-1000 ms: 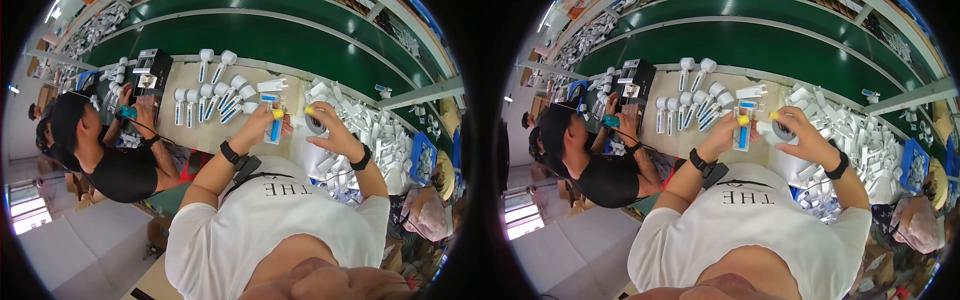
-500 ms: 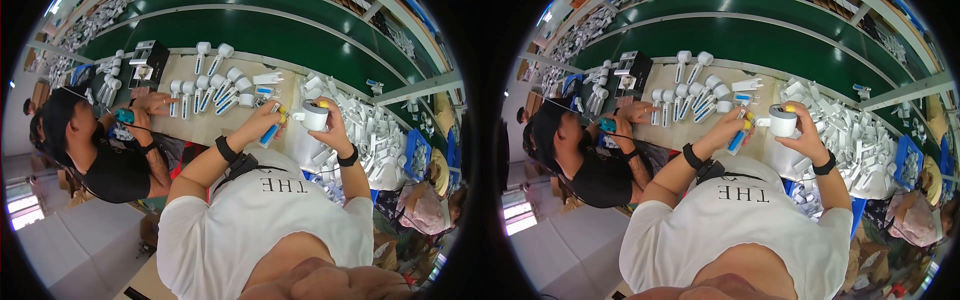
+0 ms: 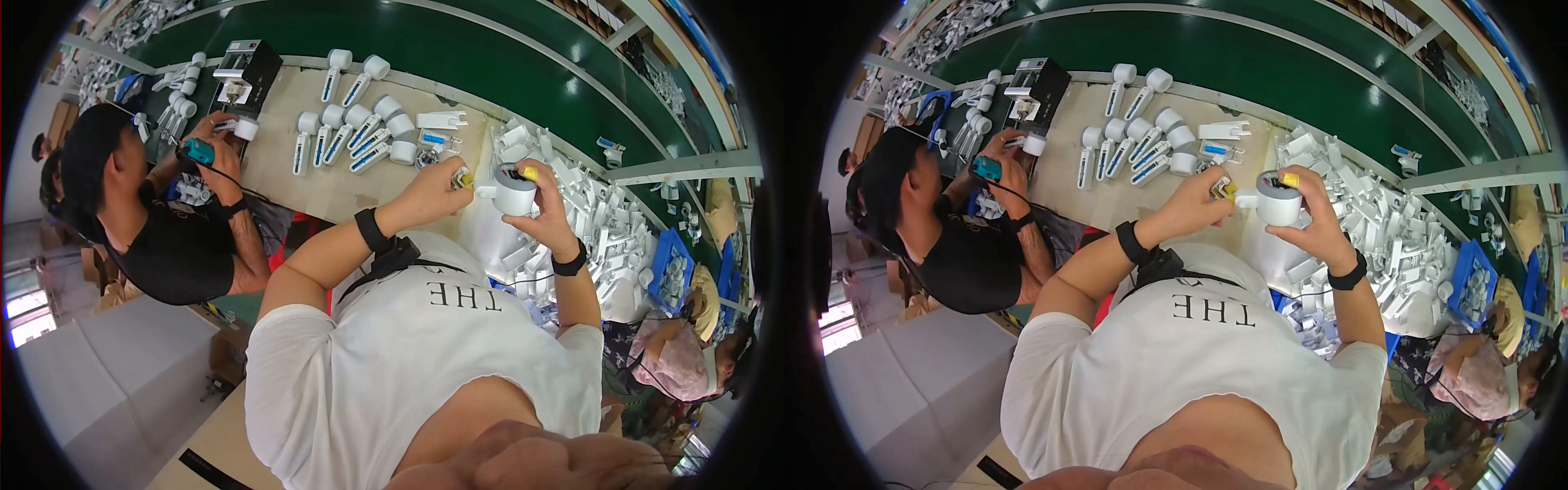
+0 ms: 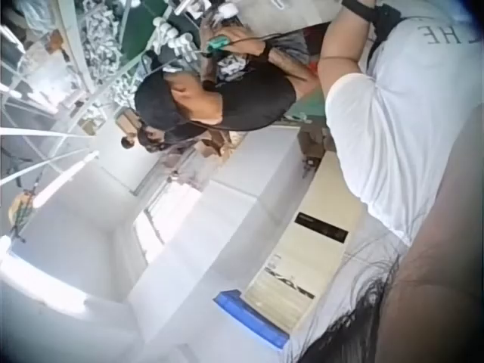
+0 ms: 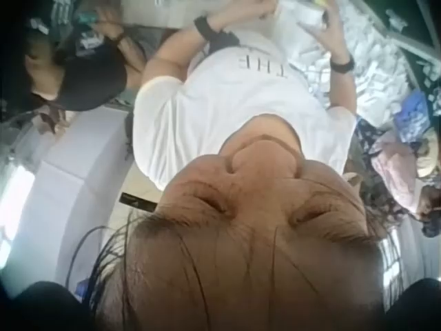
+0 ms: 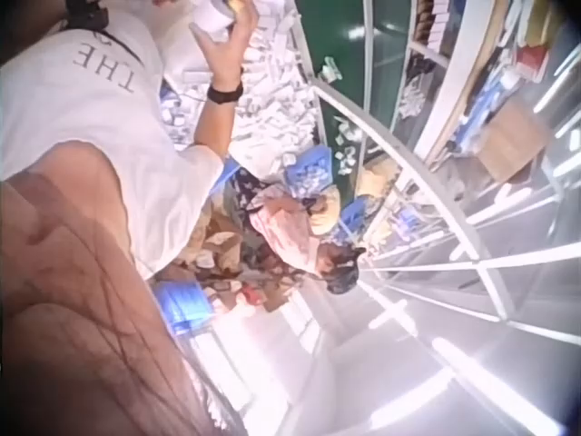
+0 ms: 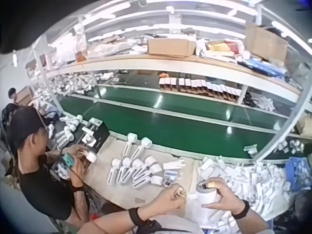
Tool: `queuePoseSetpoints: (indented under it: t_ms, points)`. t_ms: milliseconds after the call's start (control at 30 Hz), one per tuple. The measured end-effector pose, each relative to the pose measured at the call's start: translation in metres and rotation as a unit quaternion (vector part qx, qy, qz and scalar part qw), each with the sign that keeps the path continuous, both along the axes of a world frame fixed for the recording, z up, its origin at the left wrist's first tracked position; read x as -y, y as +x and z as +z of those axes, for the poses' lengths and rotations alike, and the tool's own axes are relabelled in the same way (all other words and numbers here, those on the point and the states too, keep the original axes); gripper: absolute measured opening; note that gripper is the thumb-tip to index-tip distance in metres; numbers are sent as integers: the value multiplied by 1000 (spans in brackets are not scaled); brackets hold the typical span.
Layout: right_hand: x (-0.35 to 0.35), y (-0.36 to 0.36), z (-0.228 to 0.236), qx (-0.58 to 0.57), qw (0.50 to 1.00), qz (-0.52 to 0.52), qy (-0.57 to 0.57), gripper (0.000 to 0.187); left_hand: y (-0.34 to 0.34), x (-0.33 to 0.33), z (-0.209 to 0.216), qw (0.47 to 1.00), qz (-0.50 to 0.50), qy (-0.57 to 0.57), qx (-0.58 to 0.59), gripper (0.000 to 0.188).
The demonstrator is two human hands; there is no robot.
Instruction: The person assembles handheld fans by joining fan heads and handles together before placing the units on the table. They periodically reach into a large bag to retrieve more plastic components to continue the assembly.
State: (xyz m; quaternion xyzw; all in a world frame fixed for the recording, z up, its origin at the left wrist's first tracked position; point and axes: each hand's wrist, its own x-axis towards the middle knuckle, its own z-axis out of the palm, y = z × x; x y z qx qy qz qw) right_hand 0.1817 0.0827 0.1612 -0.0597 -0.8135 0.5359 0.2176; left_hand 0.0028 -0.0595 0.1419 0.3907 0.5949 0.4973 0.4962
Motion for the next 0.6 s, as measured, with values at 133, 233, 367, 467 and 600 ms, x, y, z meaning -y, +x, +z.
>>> queuePoseSetpoints:
  t_ms: [133,233,367,467,600]
  points:
    - [-8,-7,23,86,992,6,93,70,0,-5,0,988,-58,4,-144,33]
    - [-13,-16,35,118,990,35,73,63,3,-7,-8,971,-84,26,-222,36]
    - [-17,-21,42,204,974,51,85,60,6,-9,-12,970,-88,-8,-225,33]
    - [-20,-19,37,262,963,25,61,59,8,-12,-8,965,-107,-13,-238,37]
    - [-22,-17,24,201,978,17,55,59,7,-12,-25,982,-98,-17,-163,33]
